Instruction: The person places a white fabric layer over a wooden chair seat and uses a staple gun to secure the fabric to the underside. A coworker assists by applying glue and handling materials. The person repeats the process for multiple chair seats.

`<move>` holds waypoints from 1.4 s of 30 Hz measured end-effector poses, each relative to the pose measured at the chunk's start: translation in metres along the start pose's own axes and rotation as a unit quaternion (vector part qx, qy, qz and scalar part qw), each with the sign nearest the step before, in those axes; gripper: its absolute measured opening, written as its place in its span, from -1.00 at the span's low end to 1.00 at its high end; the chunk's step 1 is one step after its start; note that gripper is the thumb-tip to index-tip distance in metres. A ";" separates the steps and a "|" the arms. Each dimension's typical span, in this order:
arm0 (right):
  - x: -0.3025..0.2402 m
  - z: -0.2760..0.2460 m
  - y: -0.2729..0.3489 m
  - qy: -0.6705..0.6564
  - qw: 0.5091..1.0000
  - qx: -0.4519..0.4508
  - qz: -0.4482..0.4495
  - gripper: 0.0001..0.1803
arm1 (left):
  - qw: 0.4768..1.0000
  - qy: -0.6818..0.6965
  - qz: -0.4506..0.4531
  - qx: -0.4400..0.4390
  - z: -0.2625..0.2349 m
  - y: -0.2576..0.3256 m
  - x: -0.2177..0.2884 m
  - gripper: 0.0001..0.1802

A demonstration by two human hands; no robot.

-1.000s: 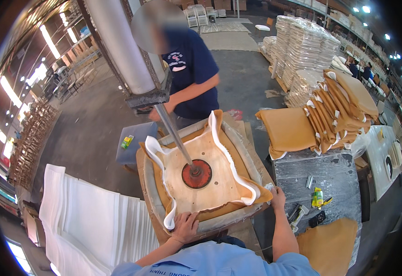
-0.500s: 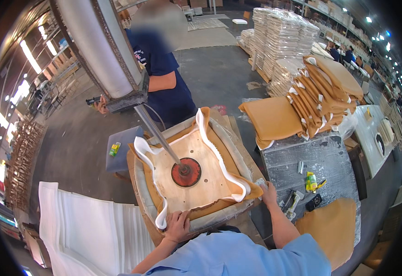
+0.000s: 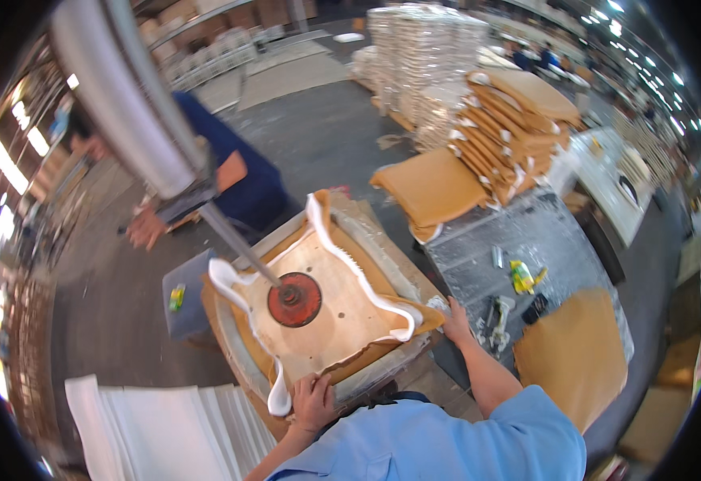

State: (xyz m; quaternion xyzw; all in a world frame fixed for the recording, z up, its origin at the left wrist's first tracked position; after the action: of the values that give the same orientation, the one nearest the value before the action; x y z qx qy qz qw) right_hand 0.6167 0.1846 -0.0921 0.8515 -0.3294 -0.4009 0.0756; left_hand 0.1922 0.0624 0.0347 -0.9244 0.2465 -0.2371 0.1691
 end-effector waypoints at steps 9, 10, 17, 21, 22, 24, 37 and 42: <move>0.076 0.012 0.106 -0.096 0.979 0.131 0.122 -0.15 | 0.945 0.192 0.206 -0.167 0.075 -0.055 0.038 -0.52; 0.087 0.019 0.121 -0.100 0.979 0.095 0.152 -0.15 | 0.941 0.190 0.219 -0.176 0.080 -0.056 0.040 -0.51; 0.157 0.034 0.205 -0.033 0.969 0.040 0.240 -0.30 | 0.932 0.191 0.234 -0.201 0.096 -0.056 0.025 -0.45; 0.158 0.040 0.212 -0.038 0.969 0.016 0.244 -0.34 | 0.936 0.178 0.218 -0.210 0.095 -0.049 0.013 -0.45; 0.158 0.040 0.211 -0.032 0.970 0.016 0.242 -0.34 | 0.938 0.178 0.208 -0.211 0.093 -0.046 0.012 -0.46; 0.157 0.037 0.205 -0.028 0.970 0.023 0.240 -0.35 | 0.939 0.178 0.199 -0.217 0.093 -0.044 0.011 -0.46; 0.183 -0.043 0.153 -0.058 0.972 0.092 0.210 -0.56 | 0.958 0.114 0.200 -0.169 0.105 -0.041 0.037 -0.46; 0.251 -0.113 0.128 0.012 0.942 0.195 0.273 -0.76 | 0.950 0.110 0.208 -0.204 0.107 -0.039 0.046 -0.42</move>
State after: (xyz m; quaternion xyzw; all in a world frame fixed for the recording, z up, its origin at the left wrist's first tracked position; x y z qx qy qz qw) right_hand 0.7512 -0.0859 -0.1257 0.7315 -0.6201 -0.2828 0.0183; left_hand 0.2975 0.0907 -0.0212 -0.8354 0.4935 -0.2417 -0.0063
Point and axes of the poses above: each hand's wrist, its own y-axis away from the middle knuckle, its own z-axis out of the palm, x = y × z, the point moved 4 cm from there along -y, towards the middle knuckle, and after that the axes turned 12 degrees about z, right-handed, at the moved point
